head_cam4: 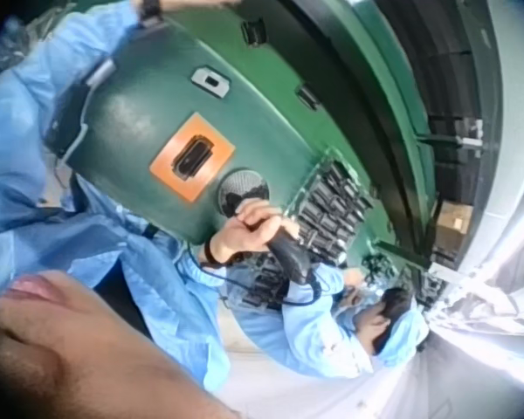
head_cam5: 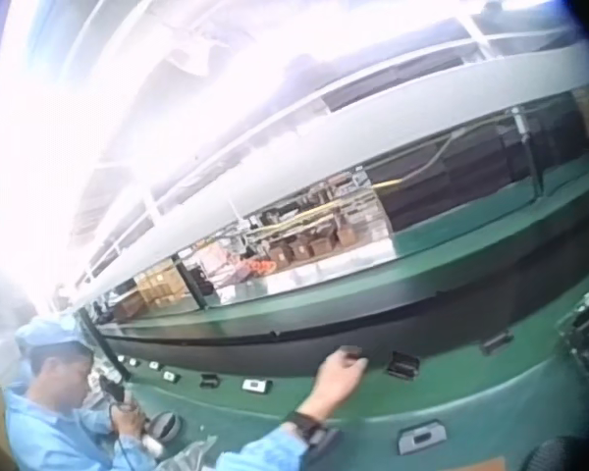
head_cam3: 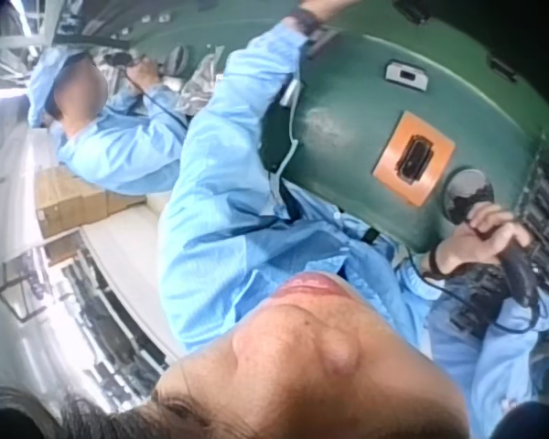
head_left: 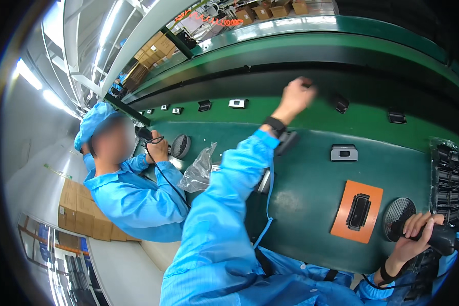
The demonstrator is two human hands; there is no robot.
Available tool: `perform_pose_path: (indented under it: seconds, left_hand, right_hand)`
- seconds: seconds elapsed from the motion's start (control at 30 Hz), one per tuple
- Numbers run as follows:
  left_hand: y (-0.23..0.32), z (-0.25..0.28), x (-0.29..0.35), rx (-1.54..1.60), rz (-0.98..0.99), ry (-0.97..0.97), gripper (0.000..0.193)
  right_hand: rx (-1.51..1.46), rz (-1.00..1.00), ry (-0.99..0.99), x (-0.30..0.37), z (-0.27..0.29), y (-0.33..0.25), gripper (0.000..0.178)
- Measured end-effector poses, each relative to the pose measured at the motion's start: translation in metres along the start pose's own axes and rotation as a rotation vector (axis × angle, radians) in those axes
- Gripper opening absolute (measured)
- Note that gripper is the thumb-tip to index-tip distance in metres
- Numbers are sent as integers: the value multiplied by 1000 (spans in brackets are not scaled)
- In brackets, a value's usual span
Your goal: Using an electric screwdriver to secure components into a plastic housing on an assembly line.
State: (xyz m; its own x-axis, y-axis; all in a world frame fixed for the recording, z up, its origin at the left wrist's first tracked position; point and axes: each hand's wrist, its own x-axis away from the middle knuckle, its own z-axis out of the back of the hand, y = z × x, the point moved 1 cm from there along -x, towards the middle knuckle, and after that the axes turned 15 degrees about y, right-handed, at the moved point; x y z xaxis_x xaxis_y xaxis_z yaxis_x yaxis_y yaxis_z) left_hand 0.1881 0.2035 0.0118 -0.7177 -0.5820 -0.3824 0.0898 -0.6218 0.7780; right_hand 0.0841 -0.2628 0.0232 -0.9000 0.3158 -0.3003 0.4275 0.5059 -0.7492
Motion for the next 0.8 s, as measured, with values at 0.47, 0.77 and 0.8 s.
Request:
perform_pose_path:
  seconds: [0.47,0.77,0.8]
  left_hand:
    - [-126,92,-4,-1243,-246,298,25]
    - [-145,167,-45,-1220,-264,208,16]
    - [-140,170,-50,-1209,-268,214,15]
  right_hand:
    - [227,254,603,1,20,-25,15]
    - [-314,26,-29,-16,-3,-13,15]
    - [-313,27,-17,-14,1,-20,15]
